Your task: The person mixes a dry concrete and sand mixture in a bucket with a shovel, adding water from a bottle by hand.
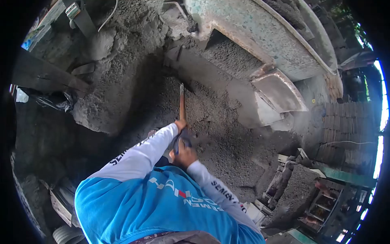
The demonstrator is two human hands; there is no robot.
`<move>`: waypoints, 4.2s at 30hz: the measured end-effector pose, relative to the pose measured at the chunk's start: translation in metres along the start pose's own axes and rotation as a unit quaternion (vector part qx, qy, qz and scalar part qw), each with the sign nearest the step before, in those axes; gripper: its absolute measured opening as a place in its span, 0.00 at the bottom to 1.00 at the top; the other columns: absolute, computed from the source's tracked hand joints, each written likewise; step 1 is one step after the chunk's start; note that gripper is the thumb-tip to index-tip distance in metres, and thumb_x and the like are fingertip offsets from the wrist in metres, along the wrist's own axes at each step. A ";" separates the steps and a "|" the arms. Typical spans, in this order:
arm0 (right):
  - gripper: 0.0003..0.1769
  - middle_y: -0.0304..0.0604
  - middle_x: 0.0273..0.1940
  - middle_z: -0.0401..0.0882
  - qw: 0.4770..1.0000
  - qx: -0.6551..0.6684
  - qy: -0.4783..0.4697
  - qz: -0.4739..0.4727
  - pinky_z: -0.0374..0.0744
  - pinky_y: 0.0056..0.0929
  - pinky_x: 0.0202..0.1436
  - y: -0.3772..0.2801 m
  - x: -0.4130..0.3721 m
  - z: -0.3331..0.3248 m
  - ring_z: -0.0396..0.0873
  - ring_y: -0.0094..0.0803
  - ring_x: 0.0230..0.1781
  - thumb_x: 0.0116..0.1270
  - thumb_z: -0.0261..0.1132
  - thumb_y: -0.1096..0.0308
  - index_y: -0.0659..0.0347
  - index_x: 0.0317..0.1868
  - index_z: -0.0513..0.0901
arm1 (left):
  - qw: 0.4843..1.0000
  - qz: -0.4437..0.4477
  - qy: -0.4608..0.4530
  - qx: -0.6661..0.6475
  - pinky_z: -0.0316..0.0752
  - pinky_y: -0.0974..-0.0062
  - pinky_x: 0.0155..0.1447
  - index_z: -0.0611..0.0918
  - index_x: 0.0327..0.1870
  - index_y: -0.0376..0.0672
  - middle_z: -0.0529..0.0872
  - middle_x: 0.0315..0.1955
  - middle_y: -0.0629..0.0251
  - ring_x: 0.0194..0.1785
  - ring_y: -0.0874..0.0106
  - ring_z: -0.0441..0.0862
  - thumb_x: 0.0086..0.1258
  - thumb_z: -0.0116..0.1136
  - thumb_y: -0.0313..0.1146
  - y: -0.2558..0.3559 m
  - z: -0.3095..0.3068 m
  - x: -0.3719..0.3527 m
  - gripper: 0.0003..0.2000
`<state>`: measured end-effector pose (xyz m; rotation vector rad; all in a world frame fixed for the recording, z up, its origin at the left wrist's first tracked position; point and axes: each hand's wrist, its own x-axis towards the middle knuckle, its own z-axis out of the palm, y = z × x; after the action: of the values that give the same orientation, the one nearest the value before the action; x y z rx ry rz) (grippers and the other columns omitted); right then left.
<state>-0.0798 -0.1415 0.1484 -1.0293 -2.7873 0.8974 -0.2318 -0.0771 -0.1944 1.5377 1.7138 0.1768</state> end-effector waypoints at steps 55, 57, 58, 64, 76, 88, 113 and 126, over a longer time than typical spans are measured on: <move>0.09 0.41 0.22 0.75 0.560 0.639 -0.088 0.520 0.79 0.38 0.22 -0.039 0.230 0.543 0.74 0.34 0.19 0.64 0.65 0.63 0.58 0.38 0.78 | 0.192 -0.577 0.532 -0.590 0.53 0.70 0.16 0.66 0.23 0.48 0.59 0.09 0.72 0.11 0.74 0.56 0.68 0.50 0.52 -0.189 0.045 -0.491 0.20; 0.10 0.41 0.22 0.75 0.539 0.661 -0.065 0.518 0.79 0.38 0.23 -0.042 0.214 0.518 0.74 0.34 0.18 0.63 0.66 0.63 0.58 0.40 0.78 | 0.228 -0.547 0.548 -0.591 0.54 0.73 0.16 0.66 0.24 0.48 0.61 0.11 0.72 0.12 0.76 0.58 0.70 0.50 0.50 -0.181 0.030 -0.502 0.18; 0.10 0.41 0.24 0.76 0.526 0.665 -0.043 0.528 0.79 0.38 0.23 -0.041 0.205 0.502 0.75 0.34 0.19 0.63 0.66 0.63 0.58 0.41 0.77 | 0.241 -0.535 0.544 -0.600 0.54 0.75 0.16 0.65 0.24 0.50 0.61 0.12 0.72 0.13 0.77 0.59 0.71 0.50 0.48 -0.175 0.021 -0.506 0.17; 0.13 0.42 0.33 0.78 0.463 0.663 0.105 0.579 0.82 0.37 0.24 0.014 0.136 0.429 0.79 0.32 0.27 0.64 0.66 0.66 0.57 0.46 0.74 | 0.371 -0.511 0.468 -0.619 0.49 0.71 0.10 0.61 0.20 0.51 0.56 0.06 0.71 0.06 0.73 0.52 0.71 0.51 0.47 -0.149 -0.023 -0.492 0.21; 0.16 0.48 0.26 0.75 0.353 0.614 0.559 0.431 0.75 0.41 0.21 0.161 -0.039 -0.026 0.76 0.38 0.21 0.60 0.61 0.75 0.65 0.48 0.69 | 0.638 -0.320 0.041 -0.699 0.59 0.66 0.18 0.68 0.27 0.48 0.62 0.12 0.70 0.14 0.70 0.63 0.64 0.51 0.60 0.069 -0.140 -0.240 0.23; 0.13 0.39 0.27 0.71 0.454 0.635 0.615 0.111 0.76 0.42 0.36 0.149 -0.191 -0.249 0.73 0.37 0.27 0.58 0.65 0.59 0.55 0.36 0.73 | 0.745 0.611 0.156 -0.219 0.74 0.68 0.29 0.79 0.26 0.38 0.78 0.18 0.57 0.22 0.61 0.78 0.50 0.76 0.41 0.326 -0.269 -0.296 0.17; 0.06 0.42 0.19 0.72 0.438 0.664 -0.244 0.555 0.78 0.44 0.25 -0.037 0.127 0.591 0.74 0.41 0.17 0.62 0.62 0.65 0.56 0.34 0.75 | 0.283 -0.569 0.478 -0.607 0.80 0.67 0.37 0.82 0.39 0.42 0.83 0.29 0.62 0.27 0.66 0.79 0.69 0.50 0.54 -0.151 -0.016 -0.632 0.21; 0.08 0.42 0.22 0.73 0.426 0.711 0.071 0.556 0.77 0.39 0.18 0.028 0.150 0.487 0.74 0.35 0.16 0.57 0.64 0.72 0.62 0.35 0.73 | 0.350 -0.540 0.466 -0.607 0.52 0.72 0.13 0.63 0.22 0.50 0.58 0.08 0.71 0.09 0.74 0.55 0.67 0.56 0.48 -0.159 0.029 -0.474 0.20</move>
<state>-0.2904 -0.2806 -0.2956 -1.8620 0.0258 2.1532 -0.3685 -0.5474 -0.0876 -1.1857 1.9573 1.3796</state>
